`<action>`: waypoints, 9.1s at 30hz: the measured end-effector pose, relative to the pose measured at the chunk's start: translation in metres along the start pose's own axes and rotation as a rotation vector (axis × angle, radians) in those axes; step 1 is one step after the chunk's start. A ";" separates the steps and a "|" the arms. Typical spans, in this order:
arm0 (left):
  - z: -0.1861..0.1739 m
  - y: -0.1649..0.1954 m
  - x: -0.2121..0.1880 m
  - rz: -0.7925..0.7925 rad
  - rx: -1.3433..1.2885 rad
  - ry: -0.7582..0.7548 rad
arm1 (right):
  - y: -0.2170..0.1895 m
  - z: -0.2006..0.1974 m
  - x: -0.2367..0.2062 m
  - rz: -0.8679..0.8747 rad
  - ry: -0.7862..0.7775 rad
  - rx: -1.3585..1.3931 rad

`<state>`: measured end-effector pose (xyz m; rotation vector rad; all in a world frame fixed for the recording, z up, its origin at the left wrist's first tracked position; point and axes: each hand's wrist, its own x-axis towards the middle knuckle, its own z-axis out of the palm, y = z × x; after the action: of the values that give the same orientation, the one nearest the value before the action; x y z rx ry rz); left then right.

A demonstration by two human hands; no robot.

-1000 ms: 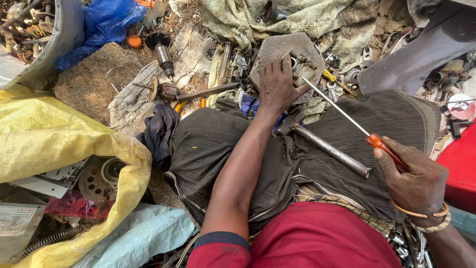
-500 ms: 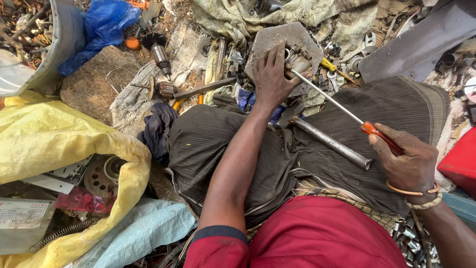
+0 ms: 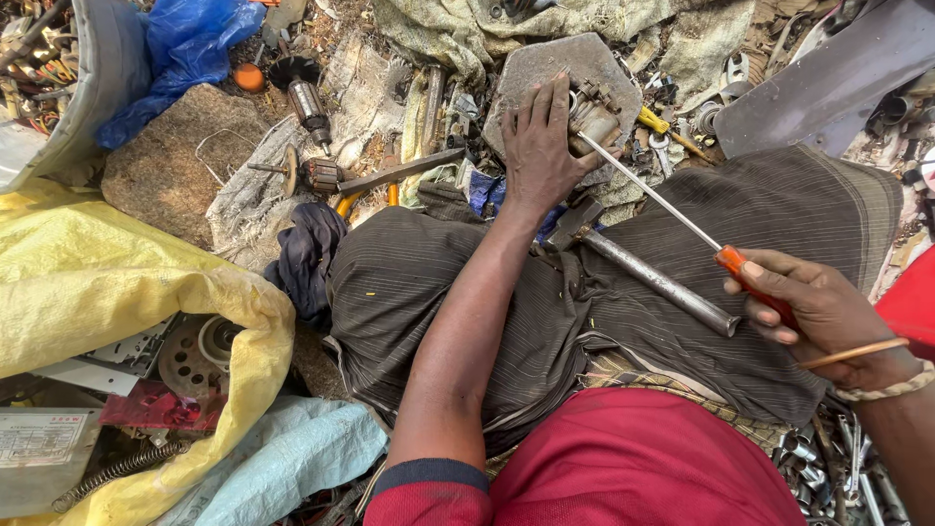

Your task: The person is repairing a metal part, possibly a carburetor, using a hammer, screwdriver, and pliers. They are sitting on the ground surrounded by various tools and scrap materials.

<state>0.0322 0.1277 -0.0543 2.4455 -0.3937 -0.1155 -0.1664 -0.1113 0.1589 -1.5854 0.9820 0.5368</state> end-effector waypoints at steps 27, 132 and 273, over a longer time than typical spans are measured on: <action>-0.065 0.043 -0.033 -0.106 0.125 0.037 | -0.021 0.023 0.004 -0.824 0.210 -1.072; -0.014 0.040 -0.030 -0.169 -0.381 0.335 | -0.080 0.069 0.063 -0.071 -0.108 -0.776; -0.023 0.007 -0.014 0.040 0.014 0.023 | 0.022 0.031 -0.023 -0.344 0.137 -0.439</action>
<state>0.0215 0.1399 -0.0321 2.4494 -0.4346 -0.0671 -0.1921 -0.0747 0.1565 -2.1568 0.6925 0.4237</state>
